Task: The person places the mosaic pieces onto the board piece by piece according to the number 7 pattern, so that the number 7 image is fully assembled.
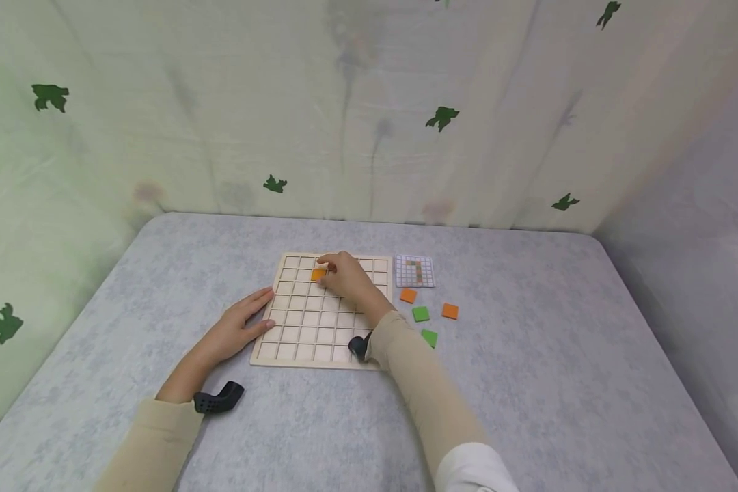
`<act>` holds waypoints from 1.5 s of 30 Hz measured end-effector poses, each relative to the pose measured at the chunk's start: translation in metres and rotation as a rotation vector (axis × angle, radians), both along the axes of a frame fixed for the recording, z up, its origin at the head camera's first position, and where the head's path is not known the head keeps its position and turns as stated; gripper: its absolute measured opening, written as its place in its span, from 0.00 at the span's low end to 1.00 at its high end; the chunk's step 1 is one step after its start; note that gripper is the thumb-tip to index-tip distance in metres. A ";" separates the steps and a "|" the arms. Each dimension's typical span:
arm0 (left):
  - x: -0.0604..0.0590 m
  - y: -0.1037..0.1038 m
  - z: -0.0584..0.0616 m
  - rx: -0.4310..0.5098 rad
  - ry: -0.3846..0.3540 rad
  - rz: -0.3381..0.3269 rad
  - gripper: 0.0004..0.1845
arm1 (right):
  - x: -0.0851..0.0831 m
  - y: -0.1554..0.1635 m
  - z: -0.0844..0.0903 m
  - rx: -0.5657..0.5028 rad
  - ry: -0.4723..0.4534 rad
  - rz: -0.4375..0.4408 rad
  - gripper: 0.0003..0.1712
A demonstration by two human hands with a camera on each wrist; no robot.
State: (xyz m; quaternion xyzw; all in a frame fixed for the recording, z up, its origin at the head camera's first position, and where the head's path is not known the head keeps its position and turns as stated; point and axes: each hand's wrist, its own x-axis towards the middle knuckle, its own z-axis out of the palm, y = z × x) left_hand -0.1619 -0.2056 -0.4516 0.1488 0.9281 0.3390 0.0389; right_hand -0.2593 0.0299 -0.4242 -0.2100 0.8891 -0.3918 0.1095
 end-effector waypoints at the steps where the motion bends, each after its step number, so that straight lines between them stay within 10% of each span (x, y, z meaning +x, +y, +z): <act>1: 0.000 0.000 0.000 0.002 0.000 -0.001 0.34 | 0.001 0.002 0.002 -0.026 -0.008 0.001 0.25; 16: 0.000 0.002 0.002 0.010 -0.002 -0.006 0.34 | 0.039 0.091 0.039 -0.256 0.210 -0.006 0.31; 30: 0.001 0.001 0.001 0.012 -0.008 0.008 0.34 | 0.078 0.163 -0.002 -0.136 0.078 -0.129 0.30; 45: 0.001 0.000 0.001 0.018 -0.007 0.003 0.34 | 0.077 0.171 -0.016 0.065 0.109 -0.092 0.16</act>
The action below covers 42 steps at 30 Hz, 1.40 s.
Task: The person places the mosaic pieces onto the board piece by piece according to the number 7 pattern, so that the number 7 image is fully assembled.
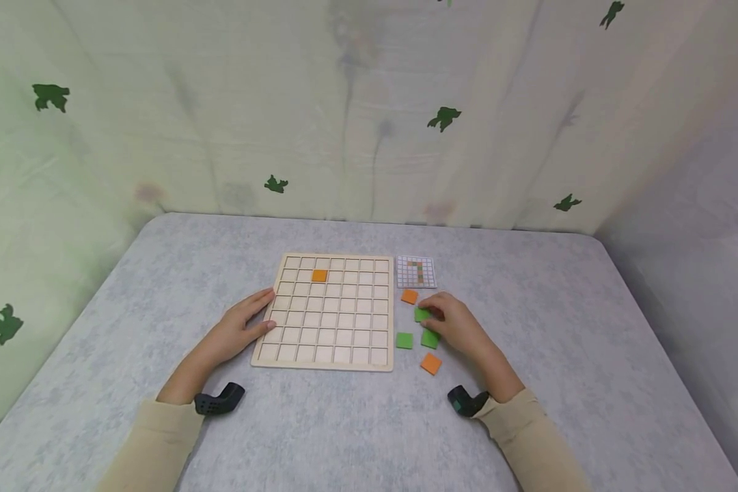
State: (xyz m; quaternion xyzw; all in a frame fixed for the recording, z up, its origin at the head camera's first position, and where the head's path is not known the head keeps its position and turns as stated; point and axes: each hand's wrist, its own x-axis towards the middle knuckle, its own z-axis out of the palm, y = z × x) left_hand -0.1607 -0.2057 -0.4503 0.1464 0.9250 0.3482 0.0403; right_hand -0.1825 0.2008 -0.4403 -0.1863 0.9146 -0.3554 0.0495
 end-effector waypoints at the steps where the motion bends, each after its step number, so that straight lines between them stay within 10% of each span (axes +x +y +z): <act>1: 0.000 0.000 0.000 0.000 -0.004 0.002 0.34 | 0.000 0.000 0.001 0.001 -0.009 -0.009 0.16; 23: -0.003 0.000 0.002 -0.014 0.007 0.001 0.34 | -0.042 -0.083 0.048 -0.274 0.212 0.058 0.18; 42: 0.000 -0.001 0.002 0.000 -0.021 0.011 0.34 | -0.074 -0.144 0.001 -0.204 -0.046 0.053 0.18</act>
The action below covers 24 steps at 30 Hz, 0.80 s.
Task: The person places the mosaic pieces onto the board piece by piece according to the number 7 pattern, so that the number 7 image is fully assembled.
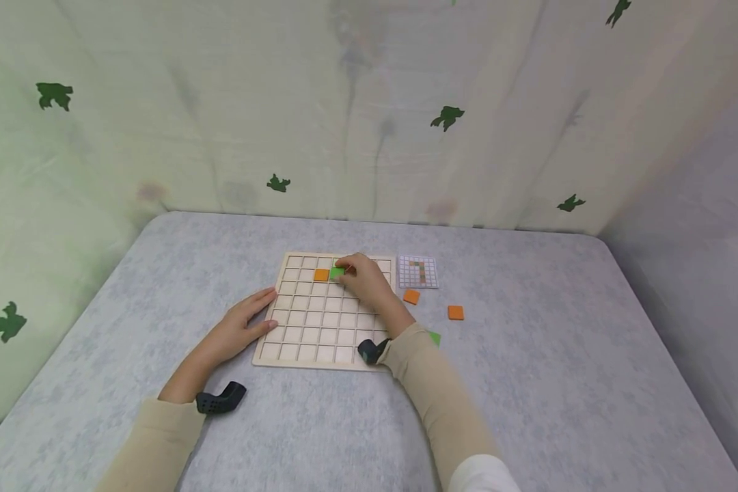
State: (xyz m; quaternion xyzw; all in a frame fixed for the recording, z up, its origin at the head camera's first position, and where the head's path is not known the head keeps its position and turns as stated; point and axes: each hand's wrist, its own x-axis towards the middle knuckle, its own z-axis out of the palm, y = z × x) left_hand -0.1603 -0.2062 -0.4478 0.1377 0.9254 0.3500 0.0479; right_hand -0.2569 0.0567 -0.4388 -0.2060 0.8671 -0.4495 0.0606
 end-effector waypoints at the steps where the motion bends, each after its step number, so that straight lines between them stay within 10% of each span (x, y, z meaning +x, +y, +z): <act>1: 0.000 0.000 0.000 0.000 0.004 -0.004 0.34 | 0.000 0.000 -0.002 0.023 0.015 0.003 0.18; 13: 0.000 0.000 -0.001 0.003 0.009 0.006 0.34 | -0.001 -0.003 -0.002 0.085 0.003 0.024 0.20; 24: -0.001 0.000 -0.003 0.004 0.017 -0.006 0.34 | 0.010 0.024 0.036 -0.027 0.073 0.020 0.28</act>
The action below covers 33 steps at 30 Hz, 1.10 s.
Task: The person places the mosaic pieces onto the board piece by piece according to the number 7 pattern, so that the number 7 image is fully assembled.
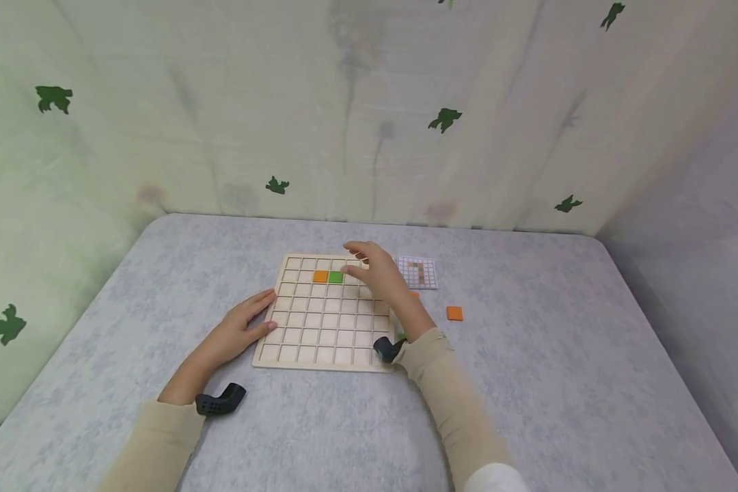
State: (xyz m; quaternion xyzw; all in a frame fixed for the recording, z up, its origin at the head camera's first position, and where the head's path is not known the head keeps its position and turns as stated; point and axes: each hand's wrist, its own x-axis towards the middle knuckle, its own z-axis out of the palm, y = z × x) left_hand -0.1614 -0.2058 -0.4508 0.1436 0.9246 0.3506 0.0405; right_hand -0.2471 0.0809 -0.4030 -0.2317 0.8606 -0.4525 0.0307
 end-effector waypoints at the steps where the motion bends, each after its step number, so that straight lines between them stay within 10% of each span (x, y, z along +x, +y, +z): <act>1: 0.000 0.000 0.000 0.001 0.000 -0.002 0.34 | 0.002 0.005 0.003 -0.004 0.020 -0.004 0.29; 9: 0.000 0.000 0.000 0.007 0.006 -0.011 0.34 | 0.021 0.051 0.011 0.000 0.089 -0.056 0.29; 33: 0.002 0.000 0.004 0.018 -0.029 -0.008 0.33 | 0.038 0.100 -0.045 0.166 -0.020 -0.165 0.20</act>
